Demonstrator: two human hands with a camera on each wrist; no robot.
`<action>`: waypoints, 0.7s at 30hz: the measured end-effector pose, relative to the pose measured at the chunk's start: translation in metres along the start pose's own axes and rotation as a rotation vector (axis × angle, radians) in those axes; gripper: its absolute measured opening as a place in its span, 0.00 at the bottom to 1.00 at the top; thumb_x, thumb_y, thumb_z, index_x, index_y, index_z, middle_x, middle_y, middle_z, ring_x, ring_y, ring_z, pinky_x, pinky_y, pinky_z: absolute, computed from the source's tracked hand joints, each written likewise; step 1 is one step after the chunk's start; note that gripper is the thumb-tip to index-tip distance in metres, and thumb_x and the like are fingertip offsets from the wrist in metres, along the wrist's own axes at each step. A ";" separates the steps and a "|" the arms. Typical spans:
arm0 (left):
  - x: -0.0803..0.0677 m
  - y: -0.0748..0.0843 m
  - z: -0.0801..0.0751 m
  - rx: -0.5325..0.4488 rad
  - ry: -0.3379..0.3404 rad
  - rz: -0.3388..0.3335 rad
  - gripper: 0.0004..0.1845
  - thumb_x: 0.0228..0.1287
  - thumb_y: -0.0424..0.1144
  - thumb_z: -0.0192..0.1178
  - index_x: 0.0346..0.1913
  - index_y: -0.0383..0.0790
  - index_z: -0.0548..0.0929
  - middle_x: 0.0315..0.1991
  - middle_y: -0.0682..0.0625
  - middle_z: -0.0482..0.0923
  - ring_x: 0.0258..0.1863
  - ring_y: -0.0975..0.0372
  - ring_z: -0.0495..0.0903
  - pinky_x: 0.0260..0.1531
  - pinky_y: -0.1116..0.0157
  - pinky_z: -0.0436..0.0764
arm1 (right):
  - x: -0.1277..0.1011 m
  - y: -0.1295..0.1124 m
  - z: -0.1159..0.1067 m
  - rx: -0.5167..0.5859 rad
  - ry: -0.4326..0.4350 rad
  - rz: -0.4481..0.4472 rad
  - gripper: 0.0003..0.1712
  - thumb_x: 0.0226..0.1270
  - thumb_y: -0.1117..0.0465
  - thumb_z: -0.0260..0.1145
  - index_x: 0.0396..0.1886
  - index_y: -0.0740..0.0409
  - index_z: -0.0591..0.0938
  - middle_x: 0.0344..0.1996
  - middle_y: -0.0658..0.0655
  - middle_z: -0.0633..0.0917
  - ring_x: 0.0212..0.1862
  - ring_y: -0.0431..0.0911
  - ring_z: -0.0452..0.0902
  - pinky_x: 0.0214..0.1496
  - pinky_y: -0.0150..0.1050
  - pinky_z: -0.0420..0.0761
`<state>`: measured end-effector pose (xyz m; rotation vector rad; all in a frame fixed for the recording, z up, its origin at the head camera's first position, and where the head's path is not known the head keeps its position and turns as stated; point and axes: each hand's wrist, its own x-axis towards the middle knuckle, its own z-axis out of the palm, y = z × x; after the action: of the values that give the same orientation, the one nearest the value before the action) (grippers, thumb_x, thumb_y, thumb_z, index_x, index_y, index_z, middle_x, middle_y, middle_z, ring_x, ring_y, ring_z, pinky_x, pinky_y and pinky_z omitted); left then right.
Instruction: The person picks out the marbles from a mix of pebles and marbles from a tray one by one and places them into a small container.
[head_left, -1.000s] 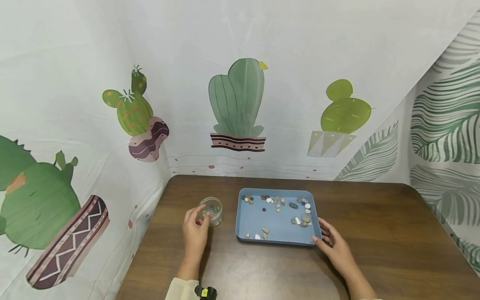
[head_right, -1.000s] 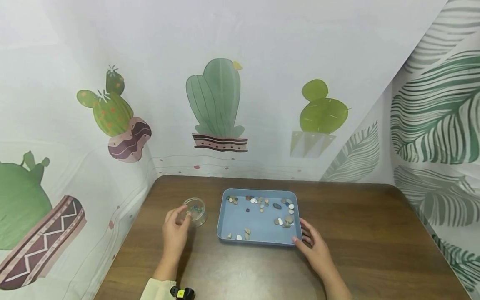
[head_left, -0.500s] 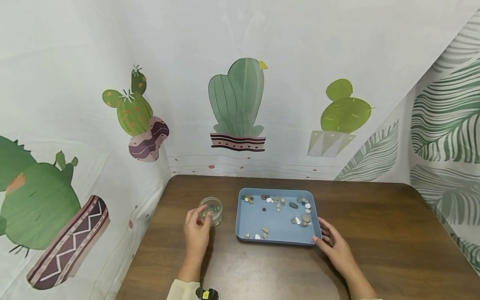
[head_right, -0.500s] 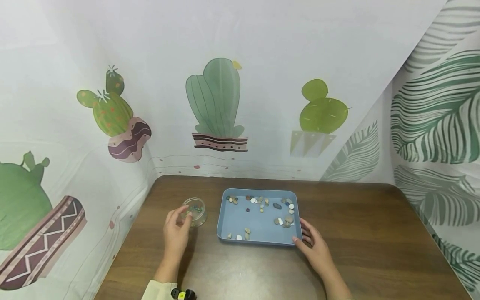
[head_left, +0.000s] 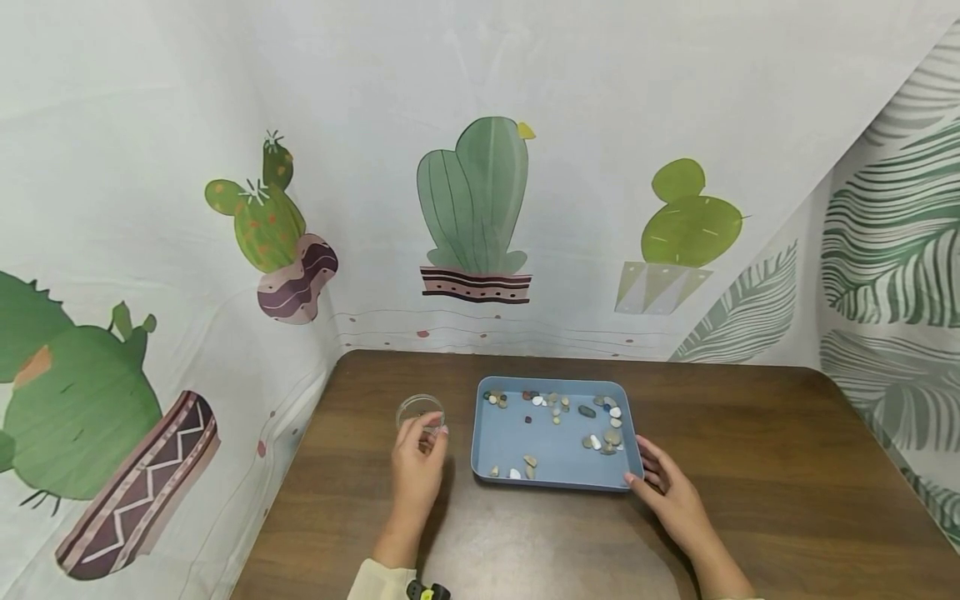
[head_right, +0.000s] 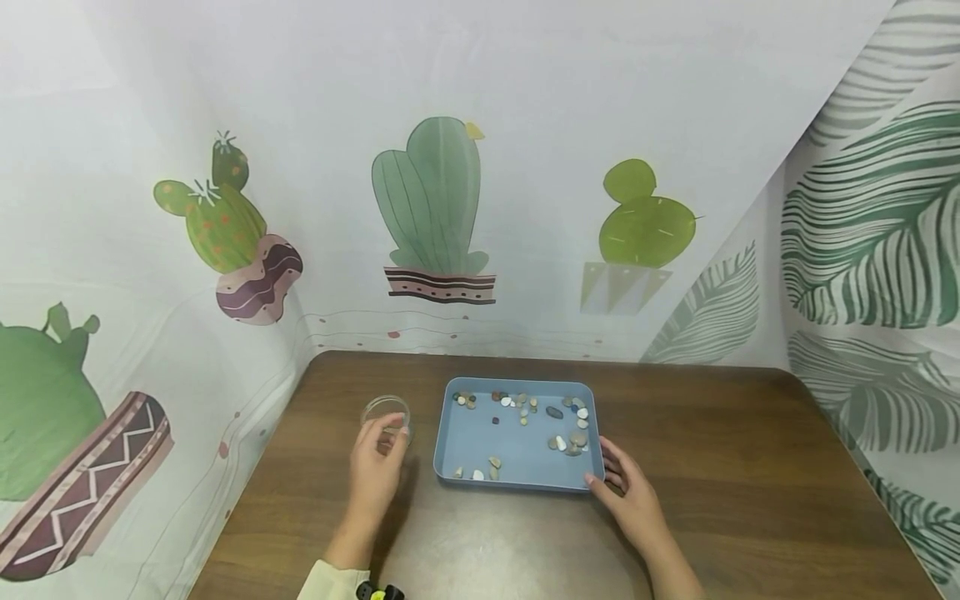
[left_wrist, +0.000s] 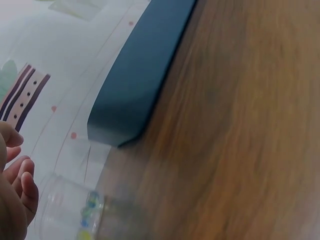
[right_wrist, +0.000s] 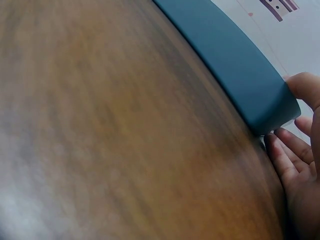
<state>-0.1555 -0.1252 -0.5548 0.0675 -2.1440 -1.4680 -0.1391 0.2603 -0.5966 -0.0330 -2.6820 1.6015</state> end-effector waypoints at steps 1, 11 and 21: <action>0.000 0.001 0.002 -0.008 -0.004 0.011 0.12 0.61 0.26 0.67 0.47 0.40 0.87 0.41 0.47 0.82 0.30 0.67 0.77 0.27 0.76 0.77 | 0.000 0.000 0.000 0.004 0.002 -0.003 0.41 0.68 0.51 0.70 0.77 0.52 0.64 0.71 0.66 0.72 0.54 0.15 0.64 0.54 0.10 0.68; -0.011 0.011 0.027 -0.027 -0.082 0.053 0.12 0.60 0.25 0.67 0.45 0.40 0.87 0.37 0.49 0.82 0.29 0.69 0.76 0.26 0.74 0.77 | 0.000 -0.002 0.000 0.009 -0.003 0.005 0.42 0.68 0.50 0.70 0.77 0.52 0.64 0.71 0.66 0.72 0.54 0.15 0.64 0.54 0.11 0.68; -0.023 0.021 0.051 -0.016 -0.161 0.115 0.14 0.59 0.26 0.67 0.46 0.43 0.87 0.36 0.50 0.82 0.29 0.71 0.76 0.25 0.74 0.78 | -0.001 -0.002 0.000 0.013 -0.001 0.009 0.42 0.68 0.50 0.70 0.77 0.52 0.64 0.71 0.66 0.72 0.54 0.16 0.65 0.54 0.11 0.68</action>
<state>-0.1531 -0.0658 -0.5587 -0.1827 -2.2219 -1.4677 -0.1386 0.2596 -0.5943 -0.0445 -2.6760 1.6213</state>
